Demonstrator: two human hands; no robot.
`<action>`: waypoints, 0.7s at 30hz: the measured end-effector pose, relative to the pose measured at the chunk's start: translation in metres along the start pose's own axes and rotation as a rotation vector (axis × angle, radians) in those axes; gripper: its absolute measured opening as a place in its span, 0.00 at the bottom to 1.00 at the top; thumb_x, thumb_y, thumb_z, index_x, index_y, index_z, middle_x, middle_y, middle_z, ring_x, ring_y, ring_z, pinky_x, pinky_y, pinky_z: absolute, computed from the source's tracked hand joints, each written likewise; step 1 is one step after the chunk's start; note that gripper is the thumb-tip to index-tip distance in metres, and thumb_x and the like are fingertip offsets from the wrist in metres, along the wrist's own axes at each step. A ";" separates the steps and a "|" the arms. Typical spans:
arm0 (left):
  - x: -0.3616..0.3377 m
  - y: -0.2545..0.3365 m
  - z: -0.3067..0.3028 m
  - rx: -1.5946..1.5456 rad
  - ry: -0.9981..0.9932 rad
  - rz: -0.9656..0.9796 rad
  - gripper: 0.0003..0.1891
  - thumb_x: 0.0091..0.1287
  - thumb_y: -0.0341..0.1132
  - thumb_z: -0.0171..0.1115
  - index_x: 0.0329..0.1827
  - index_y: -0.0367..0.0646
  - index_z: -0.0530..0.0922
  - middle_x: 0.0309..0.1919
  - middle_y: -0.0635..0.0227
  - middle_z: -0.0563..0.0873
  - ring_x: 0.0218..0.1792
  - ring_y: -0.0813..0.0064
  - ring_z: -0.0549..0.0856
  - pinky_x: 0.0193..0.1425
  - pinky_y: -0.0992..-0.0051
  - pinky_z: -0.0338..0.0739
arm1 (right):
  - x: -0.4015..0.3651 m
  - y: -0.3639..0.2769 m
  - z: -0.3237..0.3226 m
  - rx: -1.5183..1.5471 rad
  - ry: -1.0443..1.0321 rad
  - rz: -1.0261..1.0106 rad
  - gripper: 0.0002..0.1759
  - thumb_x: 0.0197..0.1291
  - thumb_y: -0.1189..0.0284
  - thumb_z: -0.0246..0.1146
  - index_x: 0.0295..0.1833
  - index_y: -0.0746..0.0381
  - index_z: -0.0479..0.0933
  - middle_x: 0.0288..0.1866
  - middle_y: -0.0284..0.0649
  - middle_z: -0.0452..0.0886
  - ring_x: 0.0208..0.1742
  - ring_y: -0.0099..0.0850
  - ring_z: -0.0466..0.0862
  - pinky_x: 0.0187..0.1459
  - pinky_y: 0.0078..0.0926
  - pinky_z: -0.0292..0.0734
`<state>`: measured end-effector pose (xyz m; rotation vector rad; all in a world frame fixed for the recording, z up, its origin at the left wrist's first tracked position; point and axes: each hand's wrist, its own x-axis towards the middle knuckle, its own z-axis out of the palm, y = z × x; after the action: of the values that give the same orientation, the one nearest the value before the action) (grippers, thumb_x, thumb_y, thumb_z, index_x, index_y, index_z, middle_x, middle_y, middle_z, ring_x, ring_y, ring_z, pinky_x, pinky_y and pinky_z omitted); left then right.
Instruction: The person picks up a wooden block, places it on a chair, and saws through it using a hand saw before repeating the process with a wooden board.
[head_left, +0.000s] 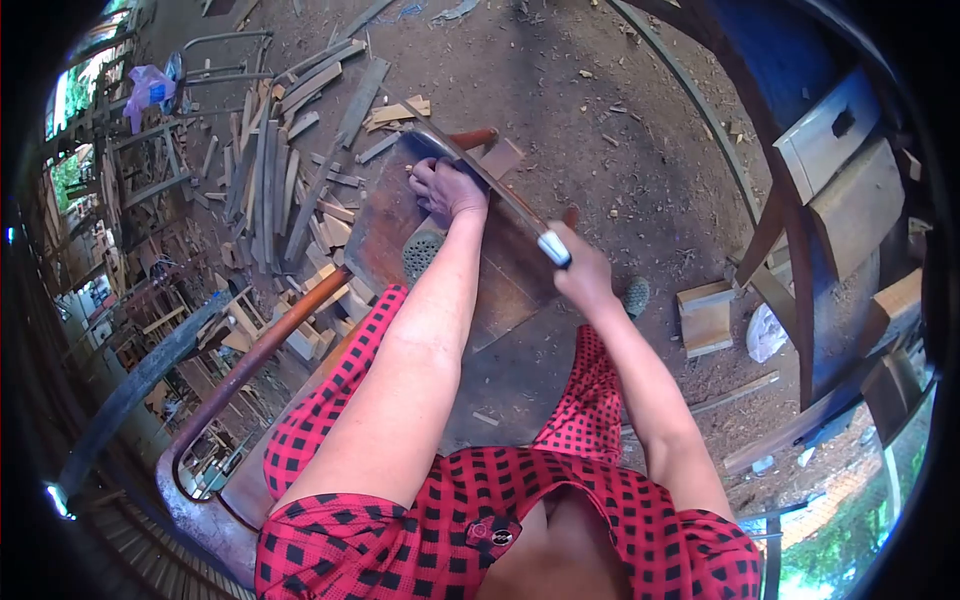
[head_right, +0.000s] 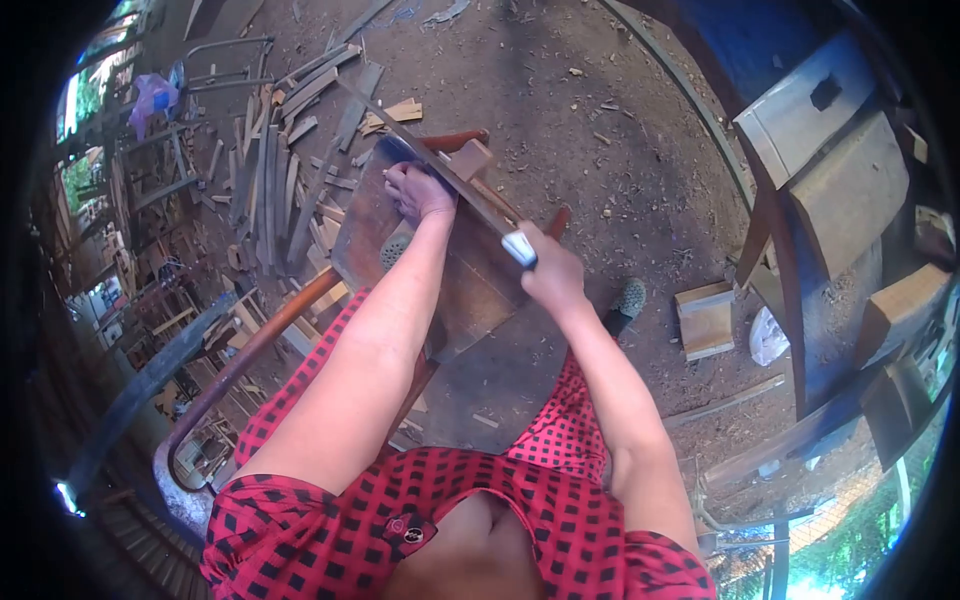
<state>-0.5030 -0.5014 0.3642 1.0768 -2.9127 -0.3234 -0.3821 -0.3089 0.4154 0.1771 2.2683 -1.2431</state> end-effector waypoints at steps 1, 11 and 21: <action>0.004 0.001 -0.005 0.009 0.005 0.013 0.13 0.65 0.42 0.52 0.39 0.48 0.83 0.56 0.70 0.72 0.63 0.62 0.65 0.64 0.60 0.60 | 0.002 -0.006 0.001 0.016 0.005 0.000 0.36 0.44 0.78 0.62 0.65 0.49 0.70 0.51 0.49 0.82 0.51 0.47 0.82 0.53 0.42 0.77; -0.011 0.000 -0.010 0.018 -0.105 0.159 0.12 0.61 0.44 0.59 0.38 0.47 0.83 0.60 0.67 0.69 0.70 0.56 0.59 0.69 0.52 0.55 | -0.042 -0.028 0.001 0.093 0.029 -0.006 0.44 0.45 0.75 0.69 0.71 0.52 0.63 0.58 0.50 0.78 0.56 0.48 0.80 0.55 0.42 0.77; -0.004 0.008 -0.020 -0.301 -0.037 -0.083 0.17 0.66 0.47 0.50 0.46 0.45 0.77 0.55 0.64 0.74 0.63 0.60 0.67 0.66 0.62 0.60 | -0.023 -0.028 0.007 0.067 0.044 -0.096 0.39 0.44 0.81 0.63 0.66 0.50 0.65 0.51 0.53 0.80 0.52 0.54 0.80 0.49 0.47 0.77</action>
<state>-0.5035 -0.4971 0.3854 1.1513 -2.7330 -0.7621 -0.3698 -0.3277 0.4453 0.1225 2.2977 -1.3780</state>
